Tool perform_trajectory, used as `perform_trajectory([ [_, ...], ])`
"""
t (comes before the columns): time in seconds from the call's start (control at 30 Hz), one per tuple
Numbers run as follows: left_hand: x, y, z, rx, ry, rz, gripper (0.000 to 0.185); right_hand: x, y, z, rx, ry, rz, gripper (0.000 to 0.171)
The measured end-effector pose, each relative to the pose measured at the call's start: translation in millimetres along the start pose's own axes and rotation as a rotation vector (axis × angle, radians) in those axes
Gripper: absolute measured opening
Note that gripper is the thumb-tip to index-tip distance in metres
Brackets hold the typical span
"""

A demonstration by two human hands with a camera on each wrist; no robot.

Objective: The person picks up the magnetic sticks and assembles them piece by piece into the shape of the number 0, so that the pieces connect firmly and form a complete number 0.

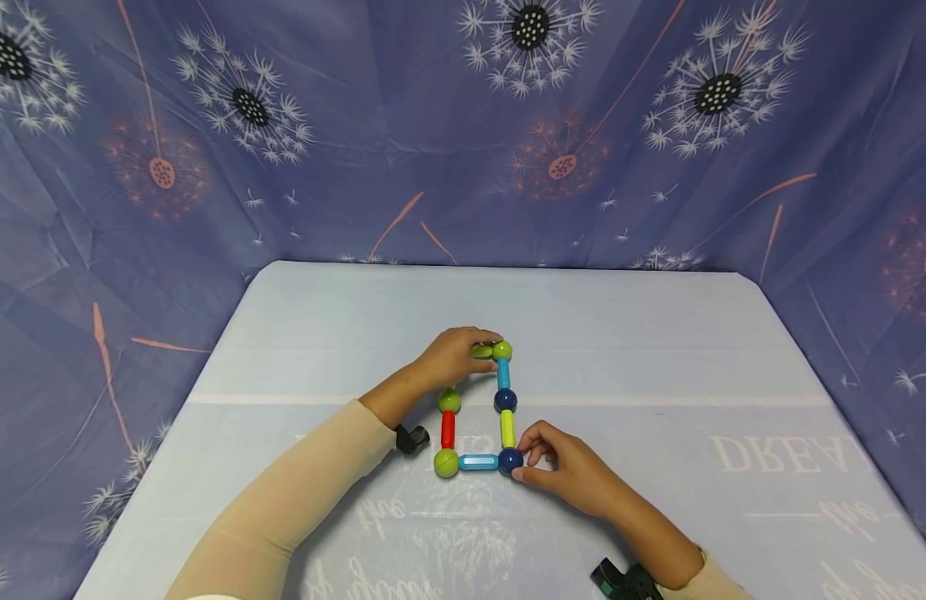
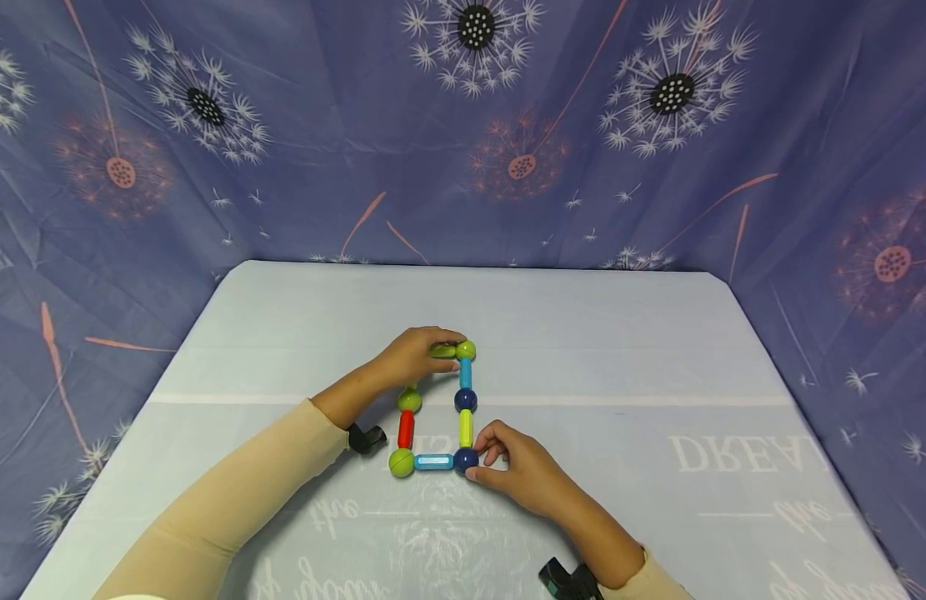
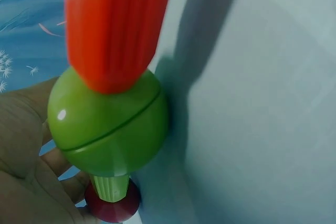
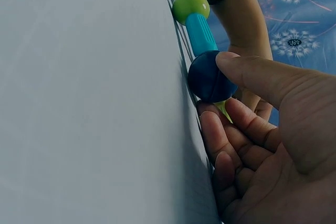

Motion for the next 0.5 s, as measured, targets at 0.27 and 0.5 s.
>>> perform_trajectory([
  [0.27,5.3,1.0,5.8,-0.03,0.047,0.031,0.046,0.2,-1.5,0.1,0.004,-0.005,-0.002,0.034],
  [0.5,4.1,14.8,24.8,-0.166,0.107,0.066,0.039,3.3,-0.1,5.6,0.018,-0.067,-0.008,0.032],
])
Point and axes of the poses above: each hand's wrist, its own y-axis away from the middle knuckle, its own z-axis out of the back of the hand, x = y × z, the point moved 4 cm from there along -y, towards the middle knuckle, and after that the axes turned 4 degrees about -x, right-handed, at the moved point
